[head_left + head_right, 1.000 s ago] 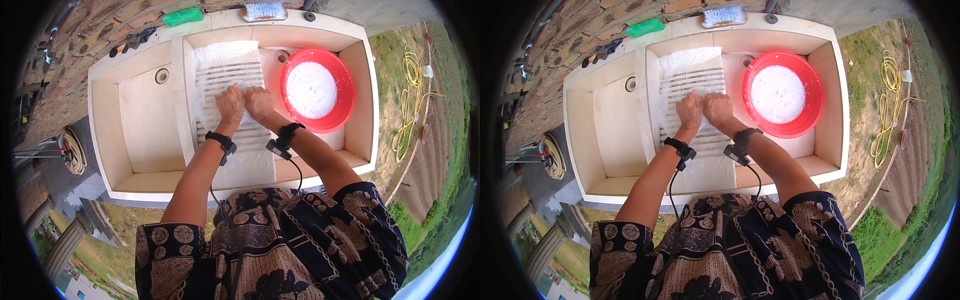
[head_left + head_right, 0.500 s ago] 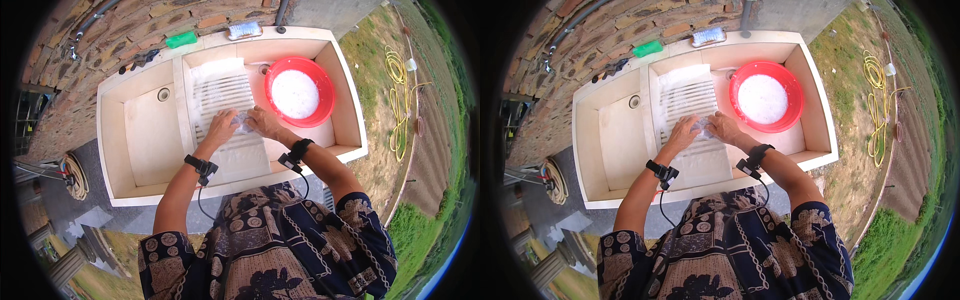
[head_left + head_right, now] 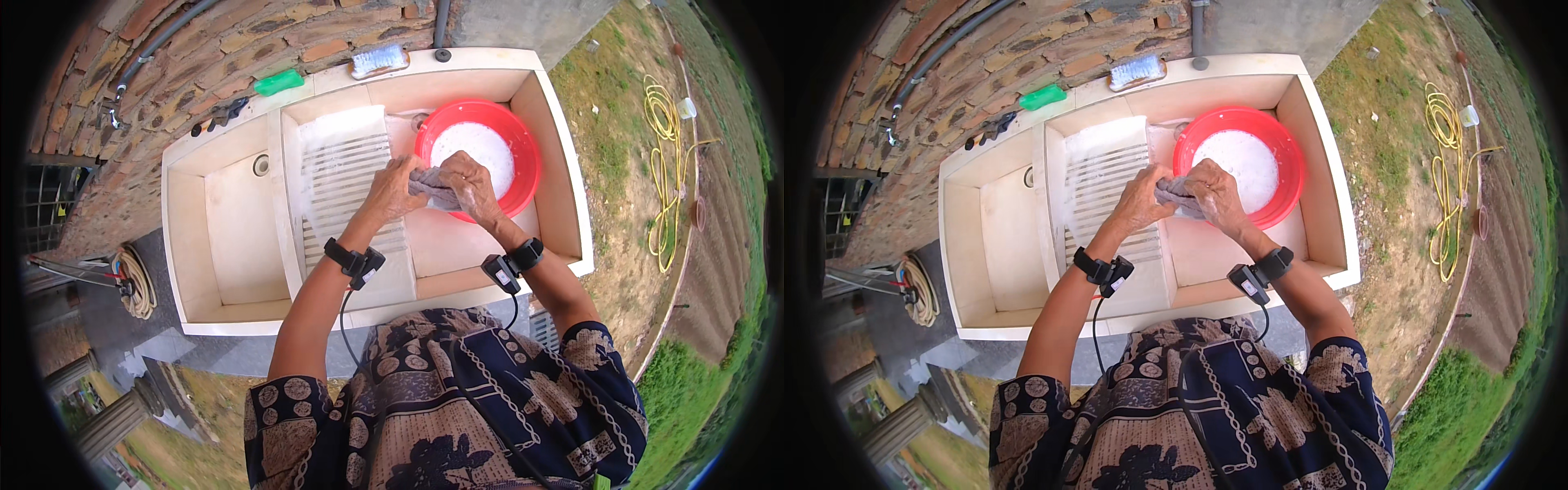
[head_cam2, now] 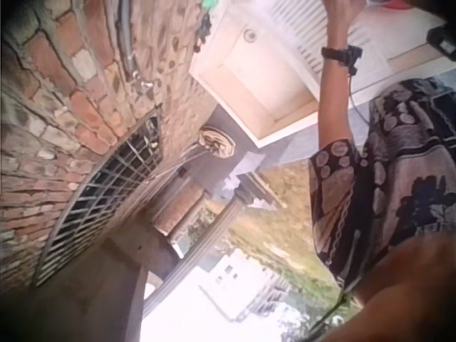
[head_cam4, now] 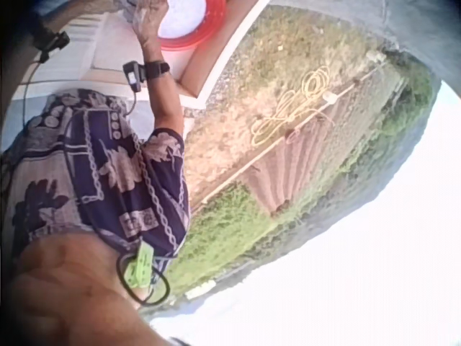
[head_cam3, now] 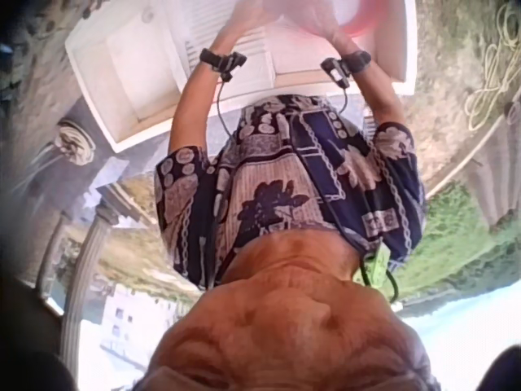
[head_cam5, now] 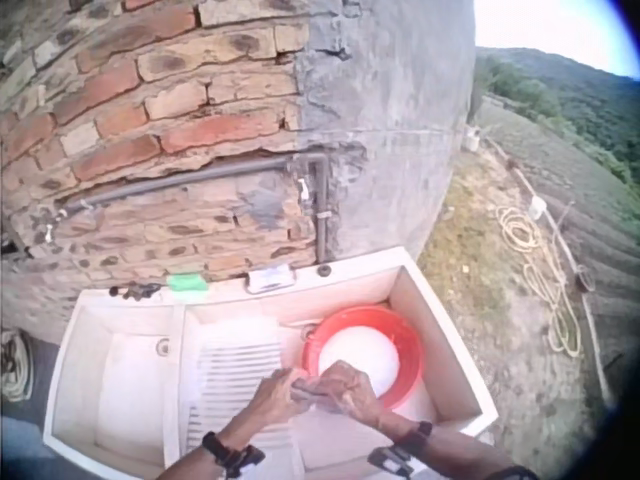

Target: Wash a piece of cloth by hand using a basin, soap, and a washboard.

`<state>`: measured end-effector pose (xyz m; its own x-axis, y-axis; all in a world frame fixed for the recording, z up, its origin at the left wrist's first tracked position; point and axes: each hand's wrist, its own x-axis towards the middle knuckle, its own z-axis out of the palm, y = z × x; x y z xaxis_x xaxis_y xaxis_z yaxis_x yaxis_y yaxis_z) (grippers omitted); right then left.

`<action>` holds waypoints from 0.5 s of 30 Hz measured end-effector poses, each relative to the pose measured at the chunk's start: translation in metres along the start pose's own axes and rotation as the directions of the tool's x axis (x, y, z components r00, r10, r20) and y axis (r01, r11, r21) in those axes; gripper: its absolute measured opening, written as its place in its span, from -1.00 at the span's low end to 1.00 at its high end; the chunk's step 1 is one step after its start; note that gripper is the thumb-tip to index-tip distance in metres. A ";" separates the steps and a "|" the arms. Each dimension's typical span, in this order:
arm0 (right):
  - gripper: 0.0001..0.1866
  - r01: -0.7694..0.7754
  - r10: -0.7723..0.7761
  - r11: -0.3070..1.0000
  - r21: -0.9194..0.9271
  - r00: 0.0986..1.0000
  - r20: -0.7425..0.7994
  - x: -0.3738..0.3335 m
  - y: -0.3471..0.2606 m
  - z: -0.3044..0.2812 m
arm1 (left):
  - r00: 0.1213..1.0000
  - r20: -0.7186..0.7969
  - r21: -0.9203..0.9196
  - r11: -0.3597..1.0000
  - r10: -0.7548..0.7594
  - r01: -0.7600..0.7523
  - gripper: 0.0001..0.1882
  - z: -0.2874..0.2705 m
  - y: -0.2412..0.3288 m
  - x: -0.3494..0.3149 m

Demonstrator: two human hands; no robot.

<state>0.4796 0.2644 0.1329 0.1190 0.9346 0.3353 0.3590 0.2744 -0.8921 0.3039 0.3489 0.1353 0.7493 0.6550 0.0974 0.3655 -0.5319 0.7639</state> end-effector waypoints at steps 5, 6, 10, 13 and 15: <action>-0.91 -0.110 0.106 0.994 -0.010 0.978 -0.179 0.019 -0.010 -0.053 | 0.999 0.036 -0.200 0.979 0.036 -0.029 -0.52 0.007 0.013 0.045; -0.94 -0.103 0.101 0.995 0.002 0.971 -0.218 0.021 -0.009 -0.067 | 0.998 0.046 -0.195 0.980 0.040 -0.031 -0.52 0.010 0.023 0.053; -0.93 -0.128 0.202 0.963 0.239 0.927 -0.317 0.008 0.030 -0.180 | 0.995 -0.103 -0.218 0.976 -0.013 -0.010 -0.64 0.075 0.102 0.098; -0.92 -0.159 0.309 0.904 0.396 0.884 -0.351 -0.001 0.046 -0.230 | 0.971 -0.234 -0.156 0.984 0.043 -0.081 -0.72 0.107 0.130 0.118; -0.90 -0.210 0.402 0.856 0.472 0.844 -0.354 0.005 0.053 -0.246 | 0.923 -0.345 -0.076 0.975 0.171 -0.209 -0.75 0.107 0.120 0.118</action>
<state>0.7266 0.2277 0.1613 0.5728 0.8191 0.0313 -0.1547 0.1456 -0.9772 0.4948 0.3048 0.1703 0.5633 0.6987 0.4410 0.1576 -0.6148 0.7728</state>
